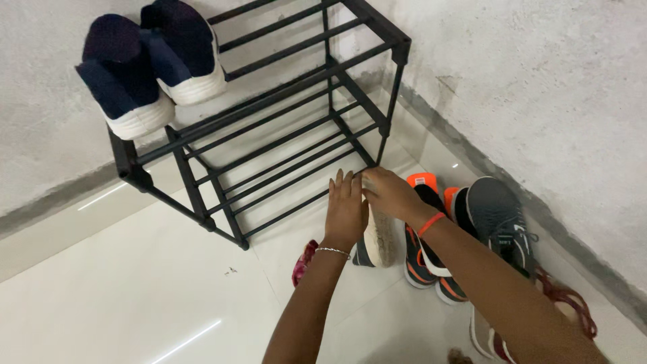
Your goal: The person picks up several pairs of shoes from the floor and places them onto a black metal shoe rack. They arrange the shoes on different shelves, including sneakers and sandals, until the rack is filled.
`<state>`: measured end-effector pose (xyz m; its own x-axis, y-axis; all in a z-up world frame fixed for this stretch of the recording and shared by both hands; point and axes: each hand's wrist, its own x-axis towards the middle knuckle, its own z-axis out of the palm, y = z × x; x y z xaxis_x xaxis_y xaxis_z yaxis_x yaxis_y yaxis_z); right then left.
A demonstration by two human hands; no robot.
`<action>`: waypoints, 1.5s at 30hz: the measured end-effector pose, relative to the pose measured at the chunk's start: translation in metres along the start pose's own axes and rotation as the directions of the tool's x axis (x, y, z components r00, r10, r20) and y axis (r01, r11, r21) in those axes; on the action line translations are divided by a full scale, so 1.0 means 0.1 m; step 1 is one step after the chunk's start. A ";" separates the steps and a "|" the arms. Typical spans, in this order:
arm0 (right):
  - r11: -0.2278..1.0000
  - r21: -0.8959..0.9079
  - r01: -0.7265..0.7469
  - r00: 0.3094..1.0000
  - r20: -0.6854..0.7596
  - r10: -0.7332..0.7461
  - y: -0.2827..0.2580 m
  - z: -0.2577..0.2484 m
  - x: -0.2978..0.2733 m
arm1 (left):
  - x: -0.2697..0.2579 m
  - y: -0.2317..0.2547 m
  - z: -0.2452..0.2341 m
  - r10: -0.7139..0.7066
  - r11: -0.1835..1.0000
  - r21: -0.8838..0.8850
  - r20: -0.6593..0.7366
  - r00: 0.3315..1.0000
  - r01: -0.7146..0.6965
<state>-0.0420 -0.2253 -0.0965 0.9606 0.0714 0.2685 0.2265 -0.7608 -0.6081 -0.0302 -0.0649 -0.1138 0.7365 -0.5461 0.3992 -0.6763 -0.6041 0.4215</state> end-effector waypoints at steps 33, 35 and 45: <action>0.944 -0.234 -0.233 0.871 0.382 0.310 1.94 -0.23 -1.06 | -0.44 0.76 1.33 0.079 0.917 -0.400 0.180 0.980 -0.001; 0.941 -0.258 -0.220 0.864 0.396 0.311 2.03 -0.27 -1.13 | -0.44 0.77 1.39 0.067 0.934 -0.358 0.184 0.981 0.003; 0.909 -0.394 -0.134 0.749 0.561 0.353 1.46 -0.05 -1.13 | -0.73 0.17 1.89 -0.111 0.956 -0.246 0.192 0.975 0.157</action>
<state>-0.1178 -0.3472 -0.2118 0.8894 0.1466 -0.4331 0.0143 -0.9557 -0.2941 -0.0934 -0.1451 -0.2902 0.7951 -0.5771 0.1863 -0.5339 -0.5204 0.6665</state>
